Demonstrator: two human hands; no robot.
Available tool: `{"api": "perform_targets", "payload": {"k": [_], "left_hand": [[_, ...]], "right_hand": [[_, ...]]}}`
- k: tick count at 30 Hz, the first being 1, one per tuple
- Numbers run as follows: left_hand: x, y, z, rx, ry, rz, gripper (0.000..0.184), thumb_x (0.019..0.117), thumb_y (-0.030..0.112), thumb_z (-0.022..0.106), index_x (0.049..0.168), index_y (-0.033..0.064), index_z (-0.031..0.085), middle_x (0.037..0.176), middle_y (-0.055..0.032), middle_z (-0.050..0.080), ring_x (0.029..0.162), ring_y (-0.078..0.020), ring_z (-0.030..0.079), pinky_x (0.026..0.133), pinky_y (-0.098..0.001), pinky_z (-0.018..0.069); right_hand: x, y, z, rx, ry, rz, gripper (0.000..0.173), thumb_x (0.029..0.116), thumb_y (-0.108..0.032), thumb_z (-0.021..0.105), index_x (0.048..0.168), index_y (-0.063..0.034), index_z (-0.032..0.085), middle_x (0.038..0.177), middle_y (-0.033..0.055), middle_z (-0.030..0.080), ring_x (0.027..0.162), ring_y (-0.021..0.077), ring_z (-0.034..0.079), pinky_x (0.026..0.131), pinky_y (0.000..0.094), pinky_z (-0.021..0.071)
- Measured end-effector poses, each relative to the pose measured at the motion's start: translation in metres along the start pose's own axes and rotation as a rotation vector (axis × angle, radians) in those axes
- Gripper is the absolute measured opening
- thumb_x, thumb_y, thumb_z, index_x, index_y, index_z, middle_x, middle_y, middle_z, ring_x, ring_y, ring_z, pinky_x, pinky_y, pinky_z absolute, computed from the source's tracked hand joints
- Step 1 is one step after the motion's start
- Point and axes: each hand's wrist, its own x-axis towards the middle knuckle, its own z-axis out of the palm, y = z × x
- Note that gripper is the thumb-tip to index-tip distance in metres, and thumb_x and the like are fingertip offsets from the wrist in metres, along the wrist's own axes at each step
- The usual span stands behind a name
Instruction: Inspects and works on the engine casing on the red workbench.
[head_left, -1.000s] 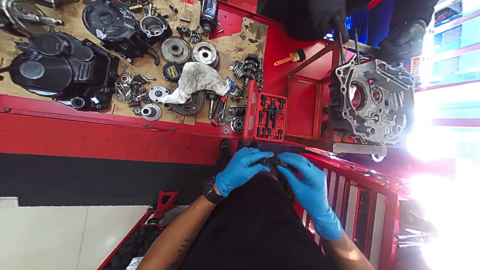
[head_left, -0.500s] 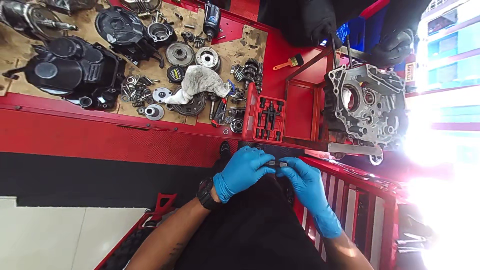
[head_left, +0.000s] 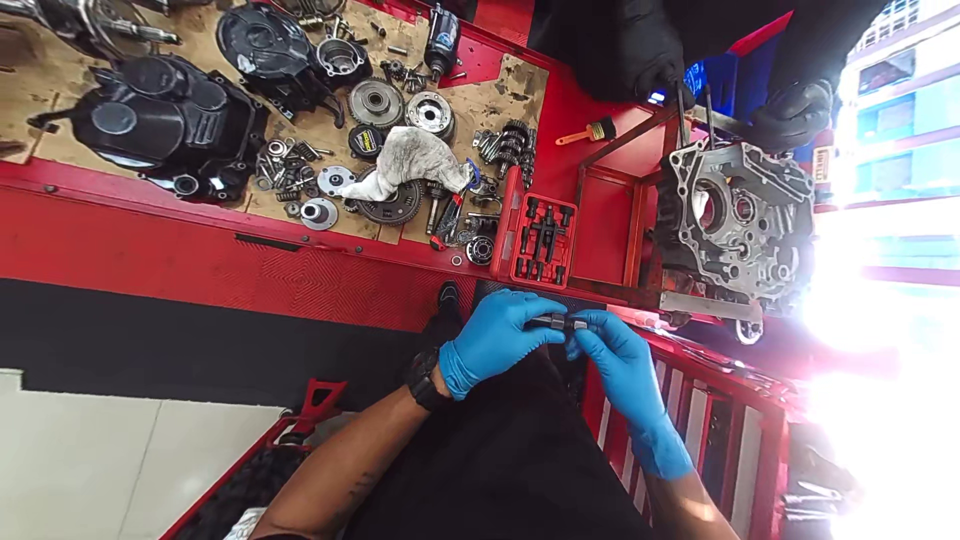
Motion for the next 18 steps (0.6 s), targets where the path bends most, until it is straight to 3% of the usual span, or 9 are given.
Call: {"api": "perform_targets", "payload": {"k": [3, 5, 6, 7, 9, 11, 14, 16, 18], "left_hand": [[-0.001, 0.001, 0.001, -0.448, 0.106, -0.004, 0.025, 0.0875, 0.012, 0.081, 0.109, 0.0010, 0.075, 0.107, -0.0058, 0.075, 0.101, -0.0093, 0.070, 0.091, -0.0270, 0.0585], [-0.003, 0.002, 0.003, -0.483, 0.143, 0.054, 0.023, 0.0865, 0.010, 0.081, 0.106, -0.0004, 0.076, 0.102, -0.0061, 0.074, 0.097, -0.0094, 0.069, 0.089, -0.0262, 0.0583], [-0.003, 0.004, 0.002, -0.404, 0.153, 0.085, 0.022, 0.0873, 0.014, 0.081, 0.105, 0.0021, 0.077, 0.099, -0.0045, 0.074, 0.096, -0.0085, 0.068, 0.091, -0.0260, 0.0563], [-0.004, 0.005, 0.001, -0.289, 0.163, 0.115, 0.021, 0.0887, 0.019, 0.080, 0.105, 0.0056, 0.078, 0.097, -0.0030, 0.074, 0.095, -0.0083, 0.067, 0.092, -0.0271, 0.0538], [-0.005, 0.008, 0.000, -0.085, 0.175, 0.171, 0.021, 0.0914, 0.027, 0.077, 0.105, 0.0112, 0.079, 0.094, -0.0022, 0.074, 0.094, -0.0108, 0.066, 0.093, -0.0313, 0.0511], [-0.007, 0.009, 0.002, 0.005, 0.172, 0.220, 0.020, 0.0932, 0.027, 0.075, 0.106, 0.0122, 0.079, 0.093, -0.0029, 0.074, 0.093, -0.0132, 0.066, 0.092, -0.0329, 0.0506], [-0.006, 0.012, 0.002, 0.043, 0.165, 0.249, 0.019, 0.0941, 0.026, 0.073, 0.107, 0.0123, 0.078, 0.092, -0.0030, 0.073, 0.093, -0.0135, 0.066, 0.092, -0.0324, 0.0499], [-0.007, 0.012, 0.002, 0.053, 0.163, 0.250, 0.019, 0.0935, 0.024, 0.073, 0.108, 0.0126, 0.078, 0.091, -0.0032, 0.073, 0.092, -0.0140, 0.066, 0.092, -0.0326, 0.0496], [-0.007, 0.010, 0.004, 0.034, 0.170, 0.239, 0.019, 0.0929, 0.025, 0.074, 0.107, 0.0119, 0.078, 0.092, -0.0035, 0.073, 0.092, -0.0138, 0.066, 0.092, -0.0319, 0.0501]], "right_hand": [[0.002, 0.012, 0.008, 0.293, -0.080, 0.082, 0.026, 0.1080, -0.021, 0.049, 0.108, -0.0035, 0.069, 0.079, 0.0036, 0.072, 0.069, 0.0122, 0.070, 0.067, 0.0295, 0.0619], [0.002, 0.018, 0.015, 0.385, -0.146, 0.102, 0.045, 0.1099, -0.040, 0.042, 0.101, -0.0067, 0.071, 0.078, 0.0050, 0.074, 0.067, 0.0131, 0.070, 0.065, 0.0304, 0.0610], [0.002, 0.021, 0.016, 0.441, -0.163, 0.108, 0.047, 0.1085, -0.045, 0.043, 0.106, -0.0080, 0.071, 0.084, 0.0051, 0.075, 0.072, 0.0128, 0.071, 0.068, 0.0305, 0.0610], [0.003, 0.023, 0.015, 0.521, -0.186, 0.108, 0.043, 0.1053, -0.046, 0.050, 0.117, -0.0090, 0.069, 0.098, 0.0053, 0.074, 0.083, 0.0127, 0.071, 0.077, 0.0310, 0.0609], [0.007, 0.027, 0.012, 0.754, -0.257, 0.129, 0.037, 0.1001, -0.026, 0.065, 0.133, -0.0093, 0.061, 0.119, 0.0078, 0.069, 0.106, 0.0156, 0.069, 0.096, 0.0356, 0.0566], [0.008, 0.032, 0.013, 0.874, -0.274, 0.167, 0.028, 0.0972, -0.015, 0.067, 0.125, -0.0114, 0.066, 0.111, 0.0059, 0.071, 0.098, 0.0128, 0.070, 0.090, 0.0316, 0.0581], [0.009, 0.039, 0.018, 0.915, -0.344, 0.154, 0.029, 0.1034, -0.036, 0.058, 0.116, -0.0138, 0.071, 0.100, 0.0029, 0.075, 0.080, 0.0086, 0.071, 0.069, 0.0235, 0.0595], [0.010, 0.040, 0.020, 0.907, -0.346, 0.134, 0.038, 0.1021, -0.044, 0.057, 0.122, -0.0136, 0.070, 0.108, 0.0044, 0.074, 0.086, 0.0104, 0.072, 0.073, 0.0251, 0.0604], [0.011, 0.043, 0.016, 0.935, -0.386, 0.095, 0.038, 0.1021, -0.033, 0.061, 0.133, -0.0122, 0.062, 0.121, 0.0070, 0.069, 0.101, 0.0139, 0.069, 0.087, 0.0293, 0.0585]]}}
